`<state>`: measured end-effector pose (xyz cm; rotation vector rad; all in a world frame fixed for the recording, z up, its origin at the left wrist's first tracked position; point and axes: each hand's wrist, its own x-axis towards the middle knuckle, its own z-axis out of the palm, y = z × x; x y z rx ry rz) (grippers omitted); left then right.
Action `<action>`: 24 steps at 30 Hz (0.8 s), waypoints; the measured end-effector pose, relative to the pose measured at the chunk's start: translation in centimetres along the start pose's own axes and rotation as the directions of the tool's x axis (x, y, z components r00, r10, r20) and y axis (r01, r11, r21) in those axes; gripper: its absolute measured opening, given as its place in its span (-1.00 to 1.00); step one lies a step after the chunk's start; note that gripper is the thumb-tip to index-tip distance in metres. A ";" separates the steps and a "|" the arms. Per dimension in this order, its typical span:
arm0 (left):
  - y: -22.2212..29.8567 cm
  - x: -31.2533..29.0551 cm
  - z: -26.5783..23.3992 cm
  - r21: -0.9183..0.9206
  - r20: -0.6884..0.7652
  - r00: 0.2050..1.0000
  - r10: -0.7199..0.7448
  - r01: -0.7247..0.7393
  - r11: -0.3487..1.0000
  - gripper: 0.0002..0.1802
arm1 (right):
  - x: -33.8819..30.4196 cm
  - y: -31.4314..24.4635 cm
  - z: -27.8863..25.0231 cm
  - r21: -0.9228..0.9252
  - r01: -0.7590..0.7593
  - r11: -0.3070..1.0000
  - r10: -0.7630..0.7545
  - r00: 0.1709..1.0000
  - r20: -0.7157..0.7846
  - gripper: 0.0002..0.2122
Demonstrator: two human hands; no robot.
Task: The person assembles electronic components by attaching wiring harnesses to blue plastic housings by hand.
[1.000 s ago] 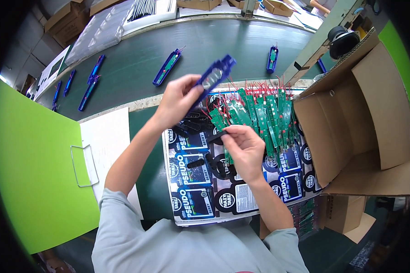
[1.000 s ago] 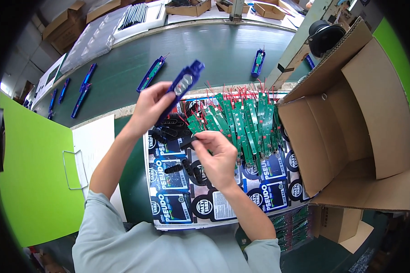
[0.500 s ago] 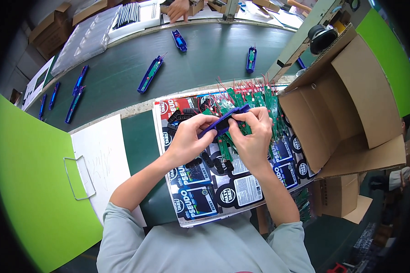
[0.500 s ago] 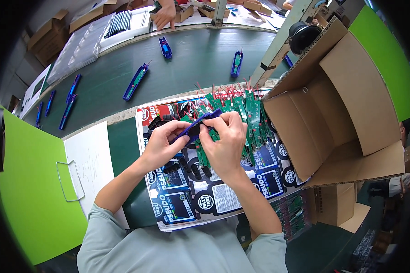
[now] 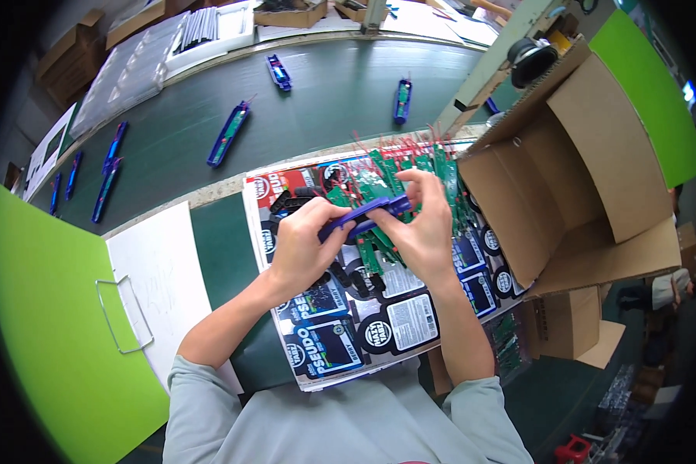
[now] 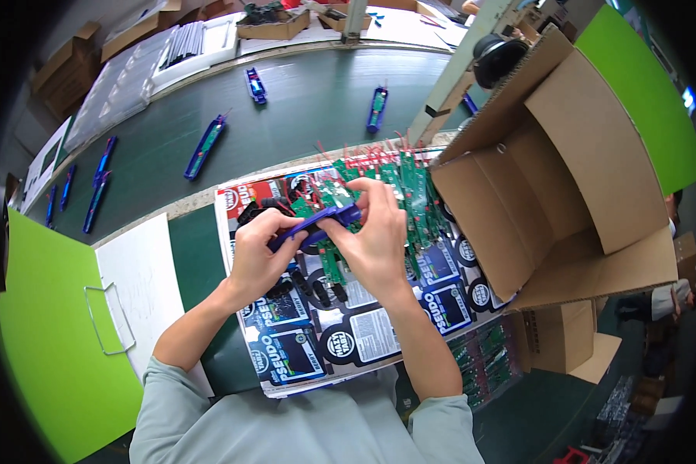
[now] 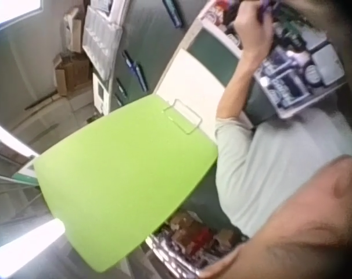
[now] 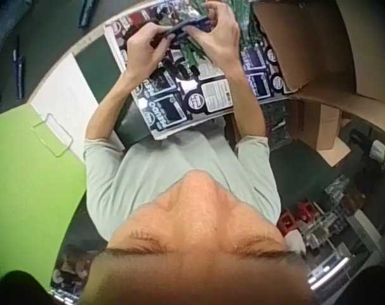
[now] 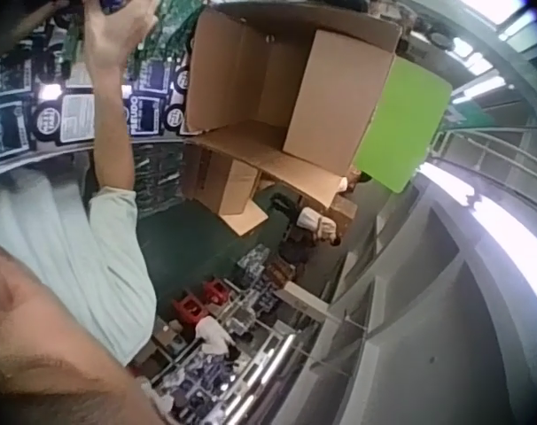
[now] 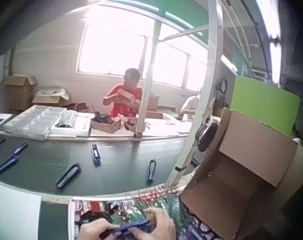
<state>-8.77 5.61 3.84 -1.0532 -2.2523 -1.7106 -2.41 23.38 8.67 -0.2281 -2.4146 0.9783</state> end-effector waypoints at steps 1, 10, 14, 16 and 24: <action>-0.2 0.0 0.0 0.026 0.011 1.000 0.014 -0.014 1.000 -0.81 | 0.1 0.4 0.1 0.062 -0.004 0.998 0.004 1.000 0.008 -0.53; -1.2 1.6 -1.3 -0.423 0.080 0.932 -0.353 0.352 0.835 -0.74 | 2.6 5.2 -3.1 -0.013 0.035 0.999 -0.036 0.997 -0.074 -0.78; -1.1 1.7 -1.9 -0.423 0.123 0.907 -0.402 0.414 0.806 -0.72 | 2.6 6.4 -2.0 -0.314 0.079 0.946 -0.048 0.993 0.106 -0.80; -0.7 1.7 -1.8 -0.430 0.113 0.911 -0.397 0.405 0.807 -0.72 | 2.4 6.2 -1.4 -0.438 0.119 0.891 -0.046 0.984 0.173 -0.77; -1.2 1.4 -1.7 -0.395 0.125 0.913 -0.389 0.406 0.824 -0.75 | 2.6 5.9 -0.7 -0.497 0.093 0.863 -0.029 0.990 0.135 -0.77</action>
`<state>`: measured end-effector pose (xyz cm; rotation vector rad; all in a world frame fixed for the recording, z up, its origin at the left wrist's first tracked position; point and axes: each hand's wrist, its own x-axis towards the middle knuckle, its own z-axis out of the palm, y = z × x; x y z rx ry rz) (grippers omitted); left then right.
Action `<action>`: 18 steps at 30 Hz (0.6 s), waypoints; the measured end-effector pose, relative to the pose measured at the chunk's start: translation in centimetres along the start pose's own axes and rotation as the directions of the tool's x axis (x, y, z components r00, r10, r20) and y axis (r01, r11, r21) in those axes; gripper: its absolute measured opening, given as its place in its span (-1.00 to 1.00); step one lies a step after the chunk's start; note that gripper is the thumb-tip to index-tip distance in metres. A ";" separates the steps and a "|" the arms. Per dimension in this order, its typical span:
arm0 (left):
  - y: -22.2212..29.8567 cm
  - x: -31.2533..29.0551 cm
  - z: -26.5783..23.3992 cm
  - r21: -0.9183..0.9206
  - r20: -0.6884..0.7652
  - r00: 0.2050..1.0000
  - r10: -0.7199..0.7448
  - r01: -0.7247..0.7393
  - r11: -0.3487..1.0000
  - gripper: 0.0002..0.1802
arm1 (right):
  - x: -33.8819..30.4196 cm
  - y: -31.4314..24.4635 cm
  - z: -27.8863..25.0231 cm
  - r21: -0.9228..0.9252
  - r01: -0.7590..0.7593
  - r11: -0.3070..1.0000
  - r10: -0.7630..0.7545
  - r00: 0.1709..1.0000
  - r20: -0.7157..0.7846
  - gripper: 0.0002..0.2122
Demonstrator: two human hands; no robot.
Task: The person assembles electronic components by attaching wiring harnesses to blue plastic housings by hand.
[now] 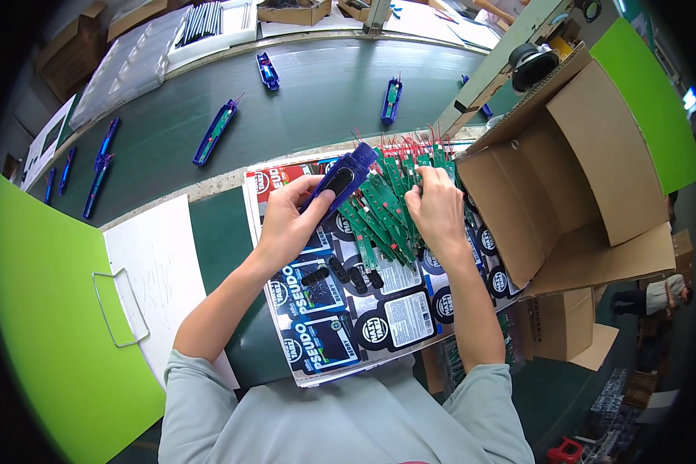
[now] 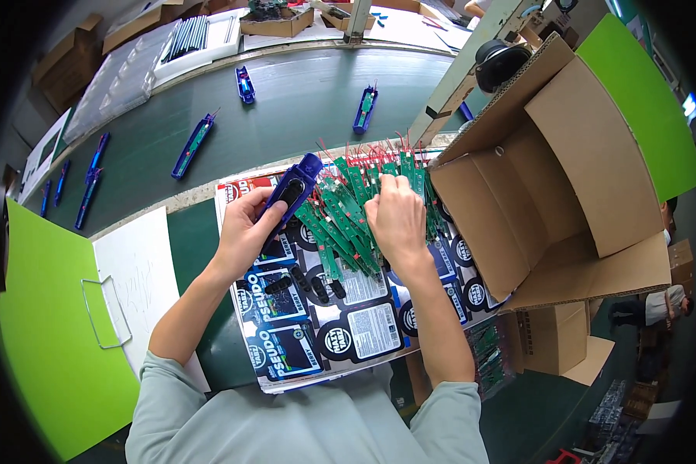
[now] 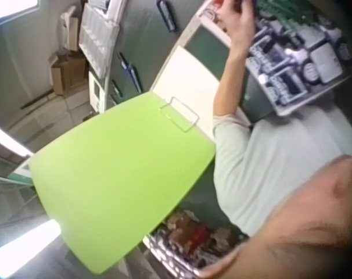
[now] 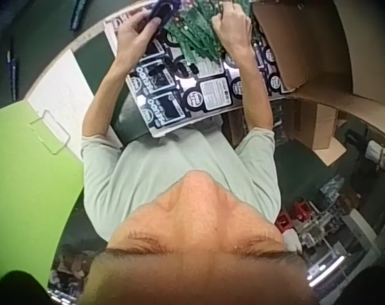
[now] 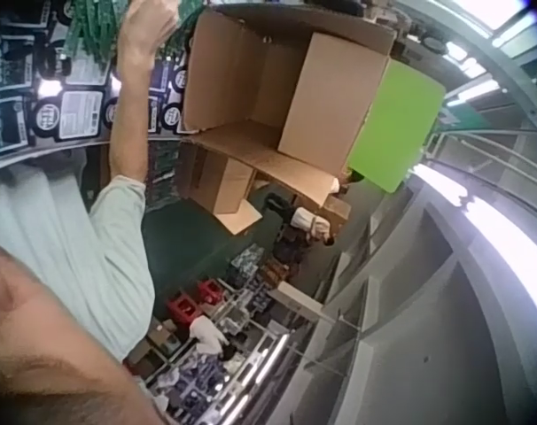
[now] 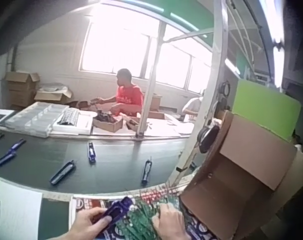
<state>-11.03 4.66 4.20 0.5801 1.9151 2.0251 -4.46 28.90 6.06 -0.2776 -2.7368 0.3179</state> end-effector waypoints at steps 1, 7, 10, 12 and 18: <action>0.0 0.0 0.1 0.000 -0.005 1.000 -0.001 0.001 1.000 -0.75 | 0.1 0.1 0.0 0.018 -0.015 1.000 0.015 1.000 -0.012 -0.75; -0.3 0.0 0.5 -0.025 0.018 0.999 0.027 -0.026 0.999 -0.76 | 0.1 0.0 -1.4 0.014 -0.008 1.000 0.010 0.992 -0.125 -0.66; -0.7 -0.1 0.4 -0.050 0.047 0.999 -0.019 0.021 0.999 -0.77 | 0.0 -1.5 -3.6 0.232 0.009 0.973 0.047 0.971 -0.235 -0.74; -0.7 -0.3 0.4 -0.056 0.047 0.998 -0.035 0.038 0.998 -0.77 | -0.2 -2.9 -4.7 0.342 -0.001 0.940 0.087 0.968 -0.237 -0.78; -0.9 0.0 0.5 -0.303 0.171 0.979 -0.109 0.158 0.940 -0.61 | -1.1 -4.5 -6.3 0.798 0.052 0.600 0.093 0.986 -0.135 -0.80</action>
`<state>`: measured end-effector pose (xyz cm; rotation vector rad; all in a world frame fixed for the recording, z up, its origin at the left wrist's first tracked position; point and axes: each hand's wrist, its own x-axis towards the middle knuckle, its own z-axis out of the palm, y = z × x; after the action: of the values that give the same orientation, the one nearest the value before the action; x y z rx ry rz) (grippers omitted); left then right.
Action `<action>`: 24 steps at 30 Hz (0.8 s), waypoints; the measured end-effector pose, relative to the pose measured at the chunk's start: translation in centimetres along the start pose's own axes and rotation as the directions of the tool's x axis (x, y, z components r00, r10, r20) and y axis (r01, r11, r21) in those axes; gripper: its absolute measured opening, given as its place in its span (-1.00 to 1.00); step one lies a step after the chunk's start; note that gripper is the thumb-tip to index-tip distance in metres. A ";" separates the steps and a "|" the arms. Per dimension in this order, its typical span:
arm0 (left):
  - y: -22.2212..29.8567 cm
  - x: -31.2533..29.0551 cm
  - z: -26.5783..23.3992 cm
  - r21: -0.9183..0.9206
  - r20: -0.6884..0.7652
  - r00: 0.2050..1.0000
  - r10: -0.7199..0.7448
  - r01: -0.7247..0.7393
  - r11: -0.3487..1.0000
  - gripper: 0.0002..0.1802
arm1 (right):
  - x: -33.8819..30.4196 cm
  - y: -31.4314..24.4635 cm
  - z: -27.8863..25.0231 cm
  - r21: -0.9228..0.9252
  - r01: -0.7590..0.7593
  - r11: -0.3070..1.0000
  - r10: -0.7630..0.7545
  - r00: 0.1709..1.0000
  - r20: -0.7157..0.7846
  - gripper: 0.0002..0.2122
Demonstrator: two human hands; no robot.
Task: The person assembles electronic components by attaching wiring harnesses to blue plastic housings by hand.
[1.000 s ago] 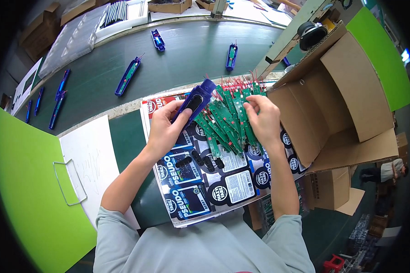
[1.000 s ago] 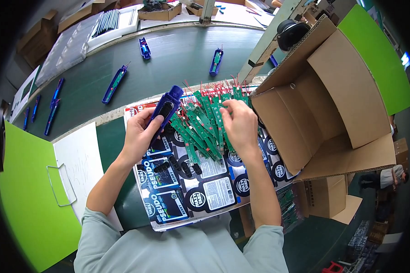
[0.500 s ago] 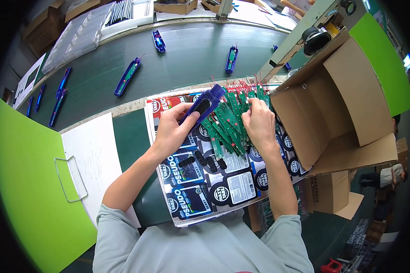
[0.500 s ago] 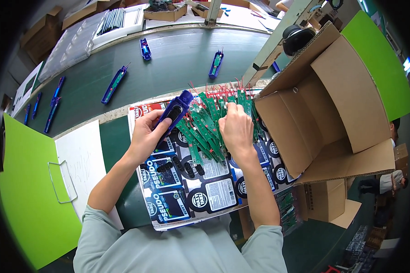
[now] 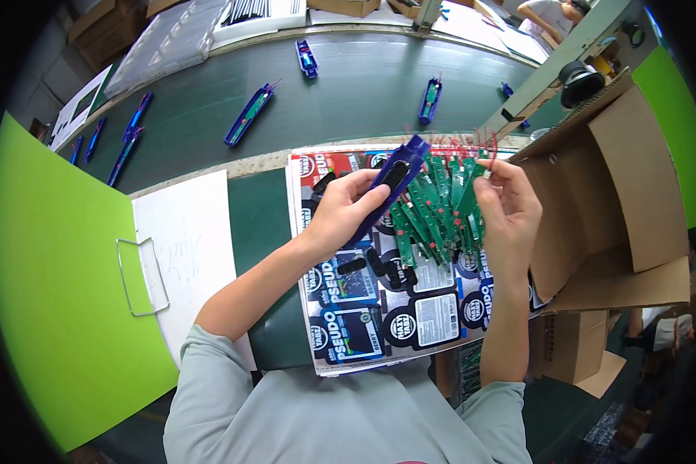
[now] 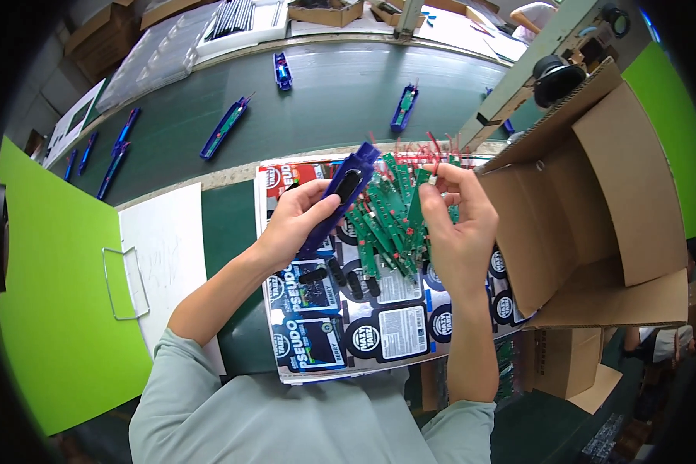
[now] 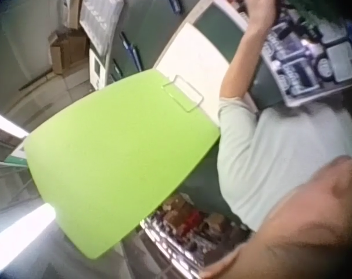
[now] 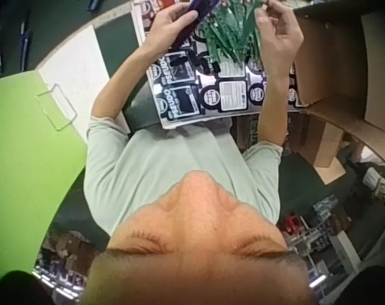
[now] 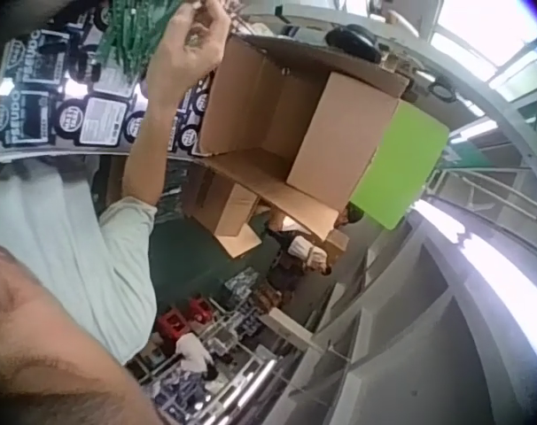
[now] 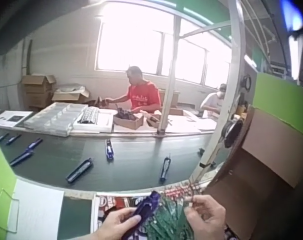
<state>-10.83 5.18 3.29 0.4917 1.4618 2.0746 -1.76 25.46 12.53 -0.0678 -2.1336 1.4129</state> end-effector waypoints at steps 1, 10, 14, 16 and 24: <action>0.1 0.0 0.3 -0.020 -0.012 1.000 0.008 -0.008 1.000 -0.60 | -0.2 -0.4 0.2 0.009 -0.007 1.000 0.007 1.000 0.006 -0.80; 0.3 -0.3 0.7 -0.183 -0.021 0.999 -0.030 0.025 0.983 -0.58 | -2.0 -1.1 4.5 0.236 -0.070 0.969 0.062 0.997 0.042 -0.72; 0.6 -0.8 1.1 -0.179 -0.032 0.999 0.026 -0.032 0.983 -0.57 | -2.4 0.6 5.6 0.214 -0.034 0.976 0.028 0.999 0.033 -0.76; 0.6 -0.9 1.2 -0.175 -0.029 0.999 0.033 -0.038 0.984 -0.57 | -2.4 1.0 5.8 0.196 -0.030 0.980 0.022 0.999 0.042 -0.78; 0.6 -0.9 1.1 -0.177 -0.018 0.999 0.033 -0.036 0.984 -0.57 | -2.4 1.1 6.2 0.245 -0.027 0.969 0.017 0.999 0.039 -0.80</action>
<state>-9.64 5.26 4.29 0.4336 1.2695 2.2154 -3.09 19.95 8.86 0.0299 -1.9752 1.6918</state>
